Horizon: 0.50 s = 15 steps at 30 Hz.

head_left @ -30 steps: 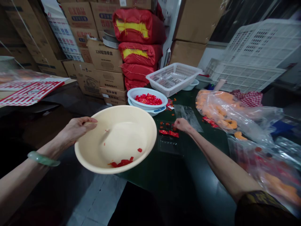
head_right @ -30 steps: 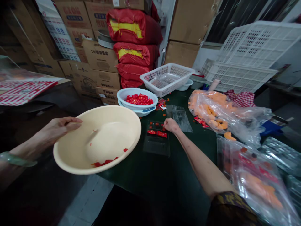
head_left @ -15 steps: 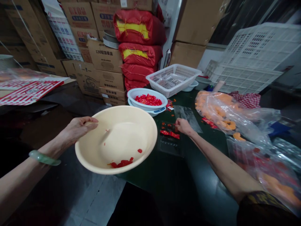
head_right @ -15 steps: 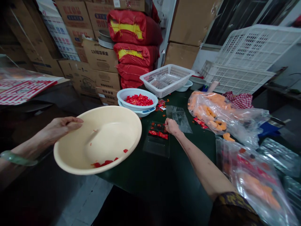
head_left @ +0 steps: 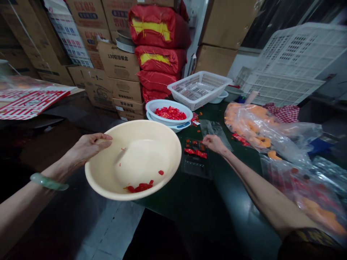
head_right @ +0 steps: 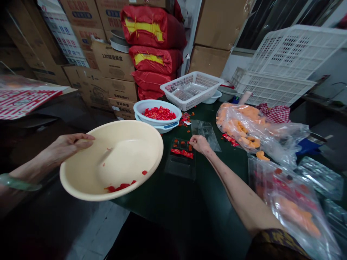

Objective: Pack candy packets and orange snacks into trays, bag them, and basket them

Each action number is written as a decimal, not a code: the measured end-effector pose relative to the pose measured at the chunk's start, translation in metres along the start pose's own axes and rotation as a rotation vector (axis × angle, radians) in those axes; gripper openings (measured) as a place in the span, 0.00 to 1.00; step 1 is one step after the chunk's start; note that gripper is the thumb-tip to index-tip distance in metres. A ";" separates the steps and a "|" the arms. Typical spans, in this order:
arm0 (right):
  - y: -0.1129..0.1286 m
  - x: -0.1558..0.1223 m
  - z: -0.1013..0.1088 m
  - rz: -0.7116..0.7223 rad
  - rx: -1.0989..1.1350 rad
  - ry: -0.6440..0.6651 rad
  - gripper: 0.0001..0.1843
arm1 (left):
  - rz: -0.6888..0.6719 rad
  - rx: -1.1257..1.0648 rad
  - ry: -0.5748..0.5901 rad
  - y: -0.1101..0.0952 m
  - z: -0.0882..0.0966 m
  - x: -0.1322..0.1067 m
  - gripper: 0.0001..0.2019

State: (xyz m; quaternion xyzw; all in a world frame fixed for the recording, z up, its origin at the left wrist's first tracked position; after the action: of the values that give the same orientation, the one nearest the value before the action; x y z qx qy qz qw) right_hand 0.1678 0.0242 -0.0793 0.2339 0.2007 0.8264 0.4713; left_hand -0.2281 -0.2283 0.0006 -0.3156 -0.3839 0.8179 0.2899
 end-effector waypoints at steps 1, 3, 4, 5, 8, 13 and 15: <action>0.000 0.000 0.000 -0.002 0.001 -0.011 0.04 | 0.001 -0.004 -0.001 -0.001 0.000 -0.002 0.21; 0.002 0.001 -0.001 -0.013 0.017 -0.019 0.04 | 0.004 -0.013 -0.005 -0.003 -0.001 -0.004 0.20; 0.004 0.000 -0.001 -0.012 0.032 -0.016 0.05 | 0.003 -0.019 -0.006 -0.004 0.000 -0.005 0.20; 0.007 -0.001 -0.002 -0.007 0.051 -0.008 0.05 | 0.002 -0.024 -0.004 -0.003 0.000 -0.005 0.20; 0.016 -0.004 -0.007 0.015 0.111 0.030 0.07 | -0.002 -0.041 0.010 0.000 0.000 -0.001 0.20; 0.028 -0.003 -0.012 0.006 0.176 0.039 0.05 | -0.009 -0.022 0.011 0.003 0.000 0.001 0.20; 0.031 -0.003 -0.010 -0.014 0.210 0.032 0.05 | -0.004 -0.025 0.016 0.002 -0.001 0.000 0.20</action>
State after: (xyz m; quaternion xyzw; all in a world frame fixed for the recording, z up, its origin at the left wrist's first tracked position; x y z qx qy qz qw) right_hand 0.1418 0.0060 -0.0710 0.2676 0.2953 0.8010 0.4467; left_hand -0.2284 -0.2290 -0.0017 -0.3253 -0.3924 0.8098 0.2905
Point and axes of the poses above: each hand's wrist, its own x-axis towards the middle knuckle, its own z-axis out of the back of the hand, y = z × x, the point moved 1 cm from there along x, towards the middle knuckle, and after that the axes turned 5 degrees about z, right-handed, at the moved point
